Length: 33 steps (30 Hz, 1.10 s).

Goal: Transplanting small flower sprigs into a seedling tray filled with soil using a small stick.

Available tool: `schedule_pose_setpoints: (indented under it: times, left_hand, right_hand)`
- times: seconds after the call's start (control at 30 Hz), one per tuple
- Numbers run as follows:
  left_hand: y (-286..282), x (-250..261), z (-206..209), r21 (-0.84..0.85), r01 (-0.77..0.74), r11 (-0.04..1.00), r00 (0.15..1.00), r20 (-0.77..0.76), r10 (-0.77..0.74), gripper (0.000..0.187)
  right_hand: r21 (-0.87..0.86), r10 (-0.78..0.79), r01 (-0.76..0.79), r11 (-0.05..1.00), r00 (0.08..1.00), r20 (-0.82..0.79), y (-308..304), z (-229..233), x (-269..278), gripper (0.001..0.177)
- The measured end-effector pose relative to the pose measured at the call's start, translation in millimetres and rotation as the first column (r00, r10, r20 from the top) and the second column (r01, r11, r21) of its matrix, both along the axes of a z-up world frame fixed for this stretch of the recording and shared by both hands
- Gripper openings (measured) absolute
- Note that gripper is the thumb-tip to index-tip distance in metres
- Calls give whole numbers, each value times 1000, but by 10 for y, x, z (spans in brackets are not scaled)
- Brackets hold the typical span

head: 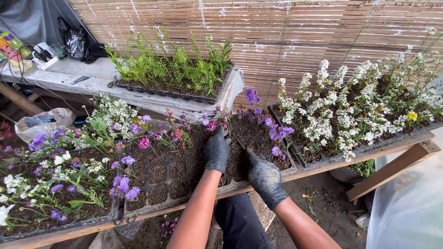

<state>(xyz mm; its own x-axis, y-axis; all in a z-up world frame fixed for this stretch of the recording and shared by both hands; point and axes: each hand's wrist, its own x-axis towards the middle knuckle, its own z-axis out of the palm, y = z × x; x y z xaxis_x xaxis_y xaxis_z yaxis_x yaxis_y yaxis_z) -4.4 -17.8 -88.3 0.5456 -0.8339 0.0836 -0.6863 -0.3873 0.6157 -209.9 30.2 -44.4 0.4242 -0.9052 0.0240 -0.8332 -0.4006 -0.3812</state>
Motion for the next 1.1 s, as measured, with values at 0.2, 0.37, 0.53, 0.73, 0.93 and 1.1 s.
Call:
schedule_pose_setpoints:
  times: [0.2,0.37,0.53,0.73,0.93,1.1]
  left_hand:
    - [100,25,26,-43,-19,999,994,-106,14,54]
    - [71,19,86,2,-34,999,997,-70,34,45]
    - [42,-7,237,11,-27,1000,999,-35,27,46]
    - [79,3,289,-1,29,1000,998,-50,-29,47]
    - [31,27,77,-26,52,998,996,-65,-54,41]
    - [239,-64,292,-34,65,997,990,-121,-69,57]
  right_hand:
    - [-16,-56,56,998,998,1,158,141,-113,61]
    - [-48,-37,37,998,999,-1,163,77,-132,59]
    - [-35,-18,18,999,1000,16,-40,150,17,57]
    - [-5,9,-9,1000,1000,14,-152,67,33,56]
    - [-22,3,-3,1000,1000,10,-143,91,-11,57]
    - [-14,-48,49,999,997,55,211,295,-219,59]
